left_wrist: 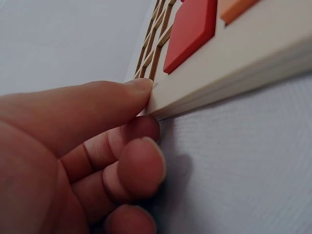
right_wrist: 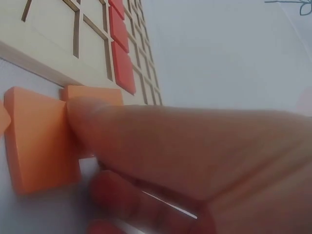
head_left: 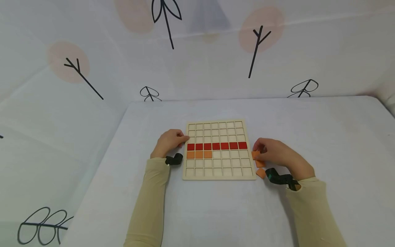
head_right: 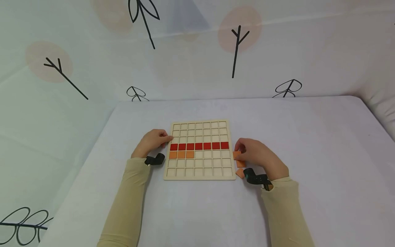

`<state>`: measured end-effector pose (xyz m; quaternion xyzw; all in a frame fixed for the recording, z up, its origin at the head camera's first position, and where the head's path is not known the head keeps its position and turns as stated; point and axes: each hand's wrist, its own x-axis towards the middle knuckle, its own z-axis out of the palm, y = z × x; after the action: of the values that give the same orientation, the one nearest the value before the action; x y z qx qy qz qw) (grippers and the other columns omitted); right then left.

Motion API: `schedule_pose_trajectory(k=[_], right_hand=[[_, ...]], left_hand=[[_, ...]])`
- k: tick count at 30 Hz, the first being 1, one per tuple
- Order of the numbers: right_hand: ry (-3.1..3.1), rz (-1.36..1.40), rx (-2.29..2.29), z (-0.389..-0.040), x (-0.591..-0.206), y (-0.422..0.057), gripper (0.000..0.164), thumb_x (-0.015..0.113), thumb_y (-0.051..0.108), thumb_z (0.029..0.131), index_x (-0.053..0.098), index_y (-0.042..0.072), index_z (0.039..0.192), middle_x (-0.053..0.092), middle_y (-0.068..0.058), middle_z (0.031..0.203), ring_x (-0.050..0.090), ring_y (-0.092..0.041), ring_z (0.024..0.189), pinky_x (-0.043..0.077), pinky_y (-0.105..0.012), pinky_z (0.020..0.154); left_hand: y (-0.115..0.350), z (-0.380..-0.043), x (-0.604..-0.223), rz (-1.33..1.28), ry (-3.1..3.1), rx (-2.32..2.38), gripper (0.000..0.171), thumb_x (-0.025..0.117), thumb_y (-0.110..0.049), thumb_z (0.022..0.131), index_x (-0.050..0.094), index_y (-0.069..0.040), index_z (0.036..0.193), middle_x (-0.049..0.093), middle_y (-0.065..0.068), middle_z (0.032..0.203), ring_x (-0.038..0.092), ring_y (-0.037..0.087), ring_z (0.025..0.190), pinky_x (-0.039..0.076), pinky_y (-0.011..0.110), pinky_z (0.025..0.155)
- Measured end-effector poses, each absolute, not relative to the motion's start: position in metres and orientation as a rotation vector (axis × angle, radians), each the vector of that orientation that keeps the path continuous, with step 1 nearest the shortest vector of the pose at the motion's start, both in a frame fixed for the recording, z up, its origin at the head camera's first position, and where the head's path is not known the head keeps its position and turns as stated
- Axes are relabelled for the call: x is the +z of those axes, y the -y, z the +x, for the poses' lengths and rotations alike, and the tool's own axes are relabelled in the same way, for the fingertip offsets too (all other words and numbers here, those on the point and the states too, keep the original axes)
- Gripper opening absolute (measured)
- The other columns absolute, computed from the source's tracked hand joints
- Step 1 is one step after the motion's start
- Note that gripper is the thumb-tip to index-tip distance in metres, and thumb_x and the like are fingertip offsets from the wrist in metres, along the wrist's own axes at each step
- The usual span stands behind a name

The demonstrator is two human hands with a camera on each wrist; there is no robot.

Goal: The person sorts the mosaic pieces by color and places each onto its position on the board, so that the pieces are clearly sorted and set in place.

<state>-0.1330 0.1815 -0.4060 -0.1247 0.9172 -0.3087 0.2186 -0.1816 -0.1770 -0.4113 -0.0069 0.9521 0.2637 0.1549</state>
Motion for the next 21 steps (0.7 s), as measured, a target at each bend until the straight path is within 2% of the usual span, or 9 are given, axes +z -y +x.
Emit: schedule_pose_trajectory(k=[15,21], right_hand=[[-2.563,-0.375,-0.868,-0.1297,-0.4104,-0.1899,0.016,0.060,0.028,0.084,0.060,0.015,0.094,0.056,0.002,0.083,0.047,-0.017,0.080,0.039,-0.030,0.068],[-2.576,-0.399,-0.873,-0.1323,-0.4093,-0.1889,0.021,0.058,0.035,0.085,0.062,0.015,0.091,0.058,0.003,0.080,0.049,-0.017,0.079,0.040,-0.030,0.069]], left_hand=[[0.1778,-0.1826,-0.4160,-0.001,-2.699,0.758,0.032,0.056,-0.044,0.084,0.057,-0.013,0.075,0.055,0.001,0.063,0.047,0.018,0.066,0.033,0.029,0.058],[0.1784,-0.1827,-0.4154,-0.034,-2.714,0.757,0.032,0.057,-0.044,0.083,0.057,-0.013,0.074,0.055,0.002,0.063,0.046,0.018,0.065,0.033,0.030,0.057]])
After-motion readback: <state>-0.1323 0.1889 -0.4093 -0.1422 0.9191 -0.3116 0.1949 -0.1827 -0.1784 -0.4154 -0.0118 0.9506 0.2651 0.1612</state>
